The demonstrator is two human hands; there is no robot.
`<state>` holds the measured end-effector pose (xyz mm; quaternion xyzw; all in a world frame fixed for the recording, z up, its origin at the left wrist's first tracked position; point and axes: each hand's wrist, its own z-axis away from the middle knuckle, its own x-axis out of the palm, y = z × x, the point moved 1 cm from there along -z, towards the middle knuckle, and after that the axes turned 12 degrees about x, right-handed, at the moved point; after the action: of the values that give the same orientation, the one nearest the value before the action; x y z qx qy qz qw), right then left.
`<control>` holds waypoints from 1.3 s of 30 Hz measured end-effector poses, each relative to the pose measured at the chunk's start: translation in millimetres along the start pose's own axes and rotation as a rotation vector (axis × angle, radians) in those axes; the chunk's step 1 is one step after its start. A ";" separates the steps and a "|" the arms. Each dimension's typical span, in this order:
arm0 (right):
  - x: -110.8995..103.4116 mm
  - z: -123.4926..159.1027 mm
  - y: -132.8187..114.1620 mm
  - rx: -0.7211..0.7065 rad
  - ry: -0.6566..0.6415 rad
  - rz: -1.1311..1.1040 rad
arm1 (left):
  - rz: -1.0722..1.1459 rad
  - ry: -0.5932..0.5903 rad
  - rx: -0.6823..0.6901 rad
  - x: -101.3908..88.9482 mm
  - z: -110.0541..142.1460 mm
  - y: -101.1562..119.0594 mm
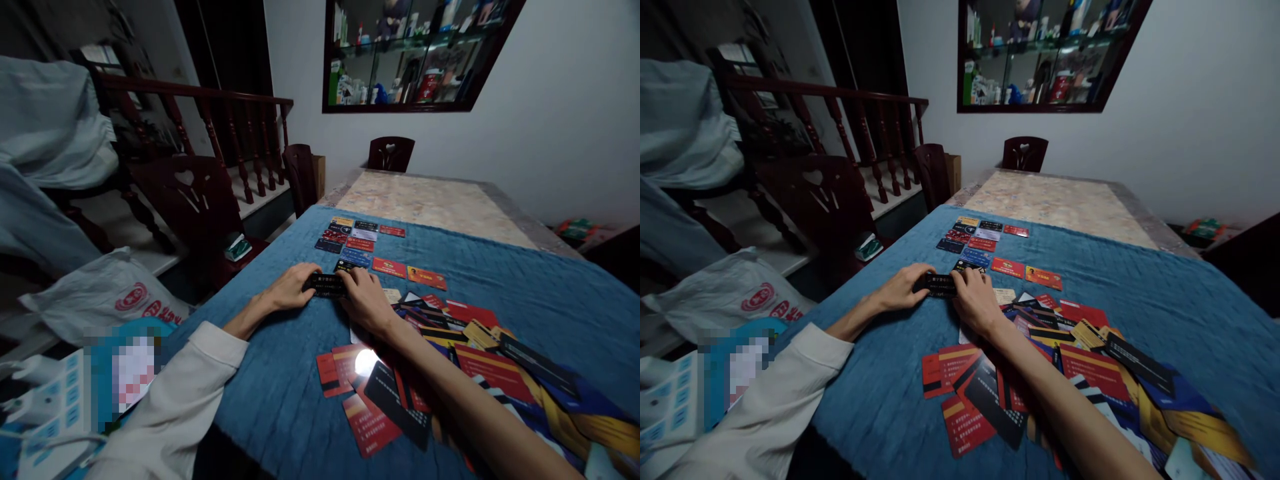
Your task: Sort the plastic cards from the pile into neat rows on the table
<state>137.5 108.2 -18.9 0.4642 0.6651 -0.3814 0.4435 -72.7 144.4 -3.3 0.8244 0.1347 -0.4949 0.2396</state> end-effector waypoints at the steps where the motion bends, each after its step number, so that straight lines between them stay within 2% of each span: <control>1: -1.0 -0.4 0.5 0.004 0.009 0.002 | -0.008 -0.008 0.008 -0.4 -0.2 1.2; 11: -24.0 -6.8 3.7 -0.003 -0.011 0.064 | -0.206 -0.098 -0.004 -4.6 -8.4 11.8; 21: -54.3 -26.9 7.1 0.054 -0.121 0.139 | -0.278 -0.152 0.059 -23.3 -38.8 3.6; 29: -67.0 -57.0 44.0 0.060 -0.039 0.124 | -0.303 -0.125 0.164 -37.5 -89.5 -18.4; 39: -65.3 -106.0 101.4 0.051 0.052 0.145 | -0.337 -0.106 0.214 -29.7 -160.9 -48.3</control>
<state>220.9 215.6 66.6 0.5321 0.6312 -0.3527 0.4405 12.0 270.8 73.8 0.7837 0.2044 -0.5822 0.0714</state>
